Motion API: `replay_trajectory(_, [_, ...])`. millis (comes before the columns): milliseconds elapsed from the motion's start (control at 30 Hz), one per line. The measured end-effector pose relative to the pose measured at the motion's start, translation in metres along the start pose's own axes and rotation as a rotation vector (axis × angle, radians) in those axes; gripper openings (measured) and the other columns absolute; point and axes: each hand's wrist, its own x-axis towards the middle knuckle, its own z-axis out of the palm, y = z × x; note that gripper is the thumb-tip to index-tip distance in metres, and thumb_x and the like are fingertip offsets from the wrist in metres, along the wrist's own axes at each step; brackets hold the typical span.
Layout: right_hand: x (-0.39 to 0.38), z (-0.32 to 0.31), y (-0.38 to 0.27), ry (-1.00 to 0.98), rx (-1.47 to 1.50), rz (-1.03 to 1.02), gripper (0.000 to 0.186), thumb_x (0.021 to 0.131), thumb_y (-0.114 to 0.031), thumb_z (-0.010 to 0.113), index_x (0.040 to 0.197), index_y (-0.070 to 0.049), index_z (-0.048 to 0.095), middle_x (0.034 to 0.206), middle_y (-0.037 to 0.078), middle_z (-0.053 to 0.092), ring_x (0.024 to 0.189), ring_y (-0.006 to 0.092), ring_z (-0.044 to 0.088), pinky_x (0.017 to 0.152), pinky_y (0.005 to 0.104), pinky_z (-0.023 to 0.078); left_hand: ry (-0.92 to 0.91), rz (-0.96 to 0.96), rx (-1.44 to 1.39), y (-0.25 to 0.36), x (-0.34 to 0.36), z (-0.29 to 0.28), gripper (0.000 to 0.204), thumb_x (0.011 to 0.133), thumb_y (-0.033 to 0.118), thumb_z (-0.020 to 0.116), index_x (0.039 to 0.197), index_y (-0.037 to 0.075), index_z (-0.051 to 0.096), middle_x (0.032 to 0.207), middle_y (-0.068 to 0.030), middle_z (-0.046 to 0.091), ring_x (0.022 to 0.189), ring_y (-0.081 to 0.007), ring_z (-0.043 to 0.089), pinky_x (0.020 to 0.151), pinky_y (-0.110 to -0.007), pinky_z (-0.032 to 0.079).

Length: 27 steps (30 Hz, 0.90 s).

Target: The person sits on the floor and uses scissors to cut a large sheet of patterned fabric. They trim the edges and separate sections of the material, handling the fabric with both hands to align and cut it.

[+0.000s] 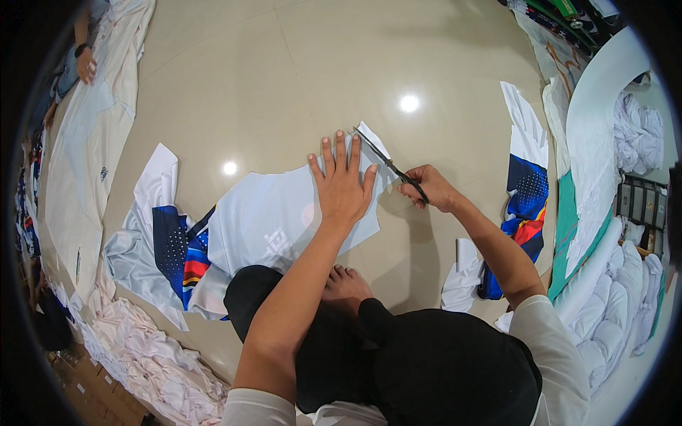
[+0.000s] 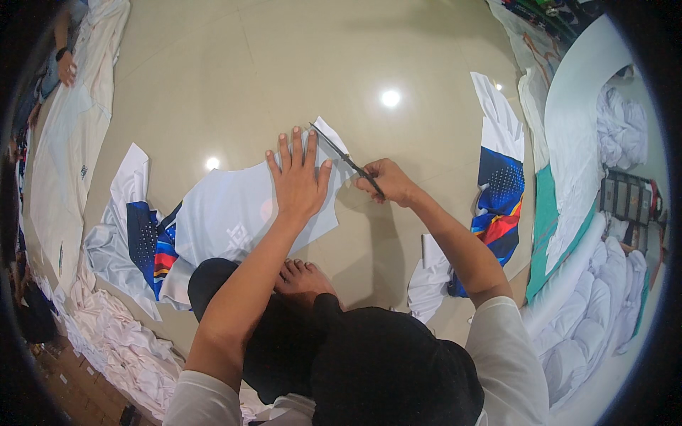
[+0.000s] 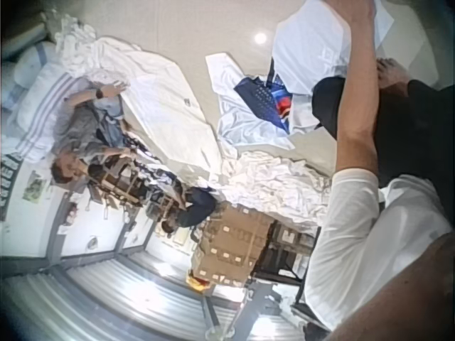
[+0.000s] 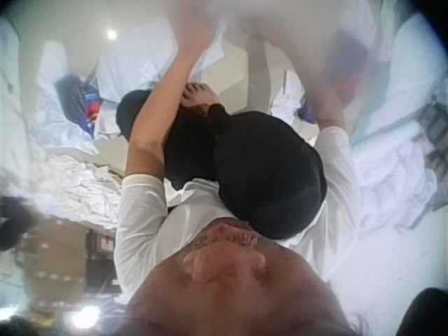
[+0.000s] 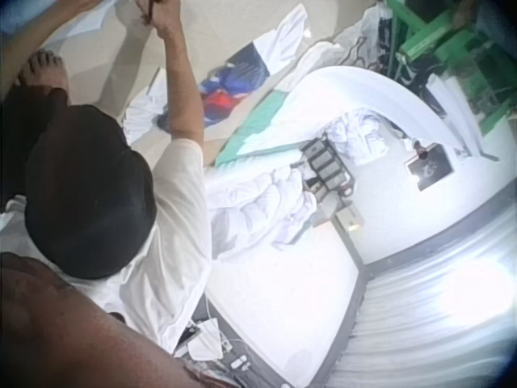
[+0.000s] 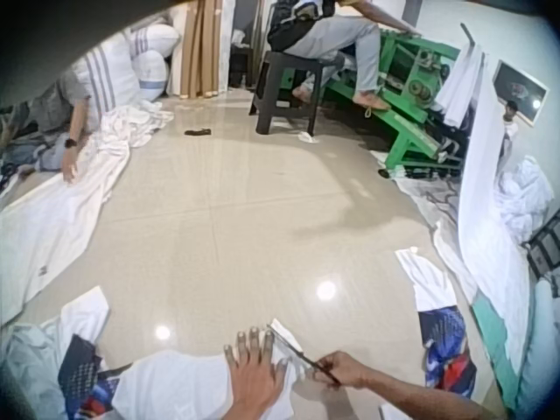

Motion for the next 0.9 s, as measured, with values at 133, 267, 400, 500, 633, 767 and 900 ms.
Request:
replay_trajectory(133, [-0.0012, 0.0006, 0.0011, 0.013, -0.014, -0.001, 0.031, 0.085, -0.028, 0.079, 0.076, -0.004, 0.063, 0.062, 0.002, 0.056, 0.050, 0.0109, 0.054, 0.046, 0.0284, 0.044, -0.002, 0.006, -0.030, 0.0005, 0.0003, -0.0011, 0.069, 0.110, 0.050, 0.042, 0.166, 0.010, 0.037, 0.173, -0.0192, 0.029, 0.161, -0.0447, 0.020, 0.126, -0.070, 0.009])
replay_trajectory(267, [-0.0038, 0.0018, 0.0049, 0.024, -0.018, -0.001, 0.030, 0.084, -0.028, 0.079, 0.075, -0.004, 0.062, 0.062, 0.003, 0.056, 0.050, 0.0110, 0.054, 0.046, 0.0284, 0.044, 0.002, 0.016, -0.036, -0.0012, -0.0001, -0.0013, 0.069, 0.110, 0.049, 0.042, 0.166, 0.009, 0.037, 0.173, -0.0196, 0.030, 0.160, -0.0449, 0.020, 0.125, -0.070, 0.010])
replay_trajectory(400, [-0.0050, 0.0047, 0.0031, 0.023, -0.017, -0.004, 0.030, 0.084, -0.027, 0.077, 0.073, -0.005, 0.061, 0.062, 0.003, 0.056, 0.050, 0.0109, 0.054, 0.046, 0.0283, 0.044, 0.005, 0.018, -0.047, -0.0017, -0.0006, -0.0014, 0.069, 0.110, 0.048, 0.043, 0.166, 0.009, 0.038, 0.172, -0.0197, 0.031, 0.160, -0.0451, 0.021, 0.125, -0.070, 0.011])
replay_trajectory(500, [-0.0031, 0.0043, 0.0048, 0.014, -0.011, -0.012, 0.029, 0.084, -0.027, 0.077, 0.073, -0.005, 0.061, 0.062, 0.002, 0.055, 0.049, 0.0110, 0.054, 0.046, 0.0284, 0.044, 0.006, 0.024, -0.039, -0.0021, -0.0007, -0.0008, 0.069, 0.110, 0.048, 0.044, 0.166, 0.009, 0.038, 0.173, -0.0193, 0.031, 0.160, -0.0451, 0.020, 0.126, -0.070, 0.010])
replay_trajectory(633, [-0.0035, 0.0046, 0.0015, 0.005, 0.003, -0.005, 0.029, 0.084, -0.027, 0.076, 0.073, -0.005, 0.061, 0.062, 0.002, 0.055, 0.049, 0.0111, 0.054, 0.046, 0.0285, 0.043, 0.013, 0.027, -0.038, -0.0027, -0.0013, -0.0003, 0.069, 0.110, 0.049, 0.044, 0.166, 0.009, 0.037, 0.173, -0.0185, 0.030, 0.160, -0.0448, 0.020, 0.126, -0.070, 0.010])
replay_trajectory(767, [-0.0043, 0.0046, -0.0030, -0.008, 0.022, -0.015, 0.028, 0.084, -0.026, 0.076, 0.074, -0.004, 0.061, 0.062, 0.002, 0.055, 0.049, 0.0110, 0.054, 0.045, 0.0285, 0.043, 0.007, 0.027, -0.029, -0.0024, -0.0012, 0.0001, 0.069, 0.110, 0.049, 0.044, 0.166, 0.009, 0.037, 0.173, -0.0182, 0.030, 0.161, -0.0445, 0.020, 0.126, -0.070, 0.010])
replay_trajectory(900, [-0.0020, 0.0038, -0.0019, -0.009, 0.024, -0.005, 0.027, 0.084, -0.026, 0.076, 0.075, -0.003, 0.062, 0.062, 0.003, 0.056, 0.049, 0.0108, 0.054, 0.045, 0.0281, 0.043, 0.000, 0.023, -0.028, -0.0028, -0.0015, -0.0005, 0.069, 0.110, 0.049, 0.043, 0.166, 0.009, 0.036, 0.173, -0.0182, 0.030, 0.161, -0.0443, 0.020, 0.126, -0.069, 0.010])
